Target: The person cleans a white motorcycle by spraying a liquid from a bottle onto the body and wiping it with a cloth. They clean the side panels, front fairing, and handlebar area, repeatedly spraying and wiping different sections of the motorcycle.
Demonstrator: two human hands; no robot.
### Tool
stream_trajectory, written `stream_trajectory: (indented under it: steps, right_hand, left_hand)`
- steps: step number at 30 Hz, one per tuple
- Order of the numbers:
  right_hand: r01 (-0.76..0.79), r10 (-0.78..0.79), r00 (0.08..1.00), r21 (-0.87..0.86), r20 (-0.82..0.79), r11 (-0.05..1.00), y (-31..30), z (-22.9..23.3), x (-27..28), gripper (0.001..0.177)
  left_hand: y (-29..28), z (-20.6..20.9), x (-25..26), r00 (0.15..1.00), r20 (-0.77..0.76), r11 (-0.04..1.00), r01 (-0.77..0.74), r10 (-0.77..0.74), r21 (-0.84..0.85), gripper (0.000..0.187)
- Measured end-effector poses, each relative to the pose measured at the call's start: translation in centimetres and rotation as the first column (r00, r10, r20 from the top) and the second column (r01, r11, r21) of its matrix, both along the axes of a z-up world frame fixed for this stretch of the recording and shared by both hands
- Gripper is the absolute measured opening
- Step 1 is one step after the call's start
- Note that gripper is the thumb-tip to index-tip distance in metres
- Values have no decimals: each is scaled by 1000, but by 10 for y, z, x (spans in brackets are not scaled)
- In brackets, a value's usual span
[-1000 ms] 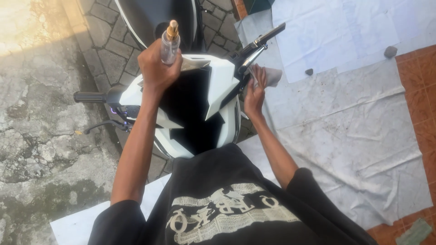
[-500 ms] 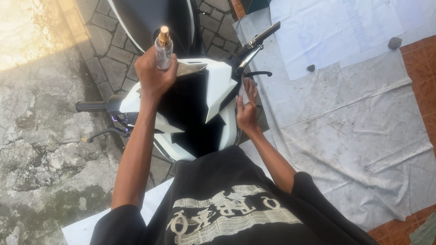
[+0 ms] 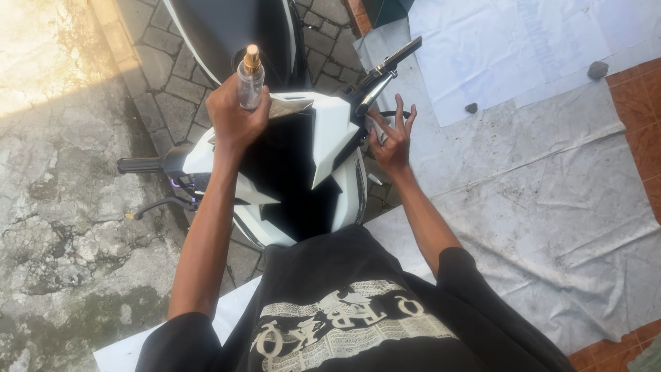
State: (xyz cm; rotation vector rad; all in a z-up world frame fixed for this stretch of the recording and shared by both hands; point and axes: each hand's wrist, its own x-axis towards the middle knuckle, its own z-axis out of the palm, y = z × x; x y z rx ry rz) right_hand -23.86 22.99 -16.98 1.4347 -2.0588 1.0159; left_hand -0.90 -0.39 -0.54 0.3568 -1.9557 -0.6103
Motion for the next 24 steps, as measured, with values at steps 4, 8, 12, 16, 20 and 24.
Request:
stream_trajectory:
  steps: [4,8,12,16,20,24]
  right_hand:
    - [13,-12,997,19,-81,1000,-1,-3,-16,37]
    - [154,-154,988,69,-7,986,9,-1,-35,35]
    - [200,-268,938,290,220,936,27,-10,-61,48]
    - [211,-337,881,362,331,908,28,-10,-45,51]
    - [338,-330,646,130,688,932,-1,16,-20,59]
    - [695,88,262,-251,961,674,-6,-18,-32,57]
  left_hand:
    - [0,-4,1,1000,3,1000,13,-13,15,23]
    - [1,-5,1,999,10,999,-30,30,-18,24]
    - [-1,-6,-2,998,10,996,-68,69,-49,27]
    - [5,-4,0,997,16,996,-71,72,-44,28]
    - [2,2,-3,997,1,996,-80,80,-33,29]
    - [1,0,-2,996,-7,996,-87,87,5,28]
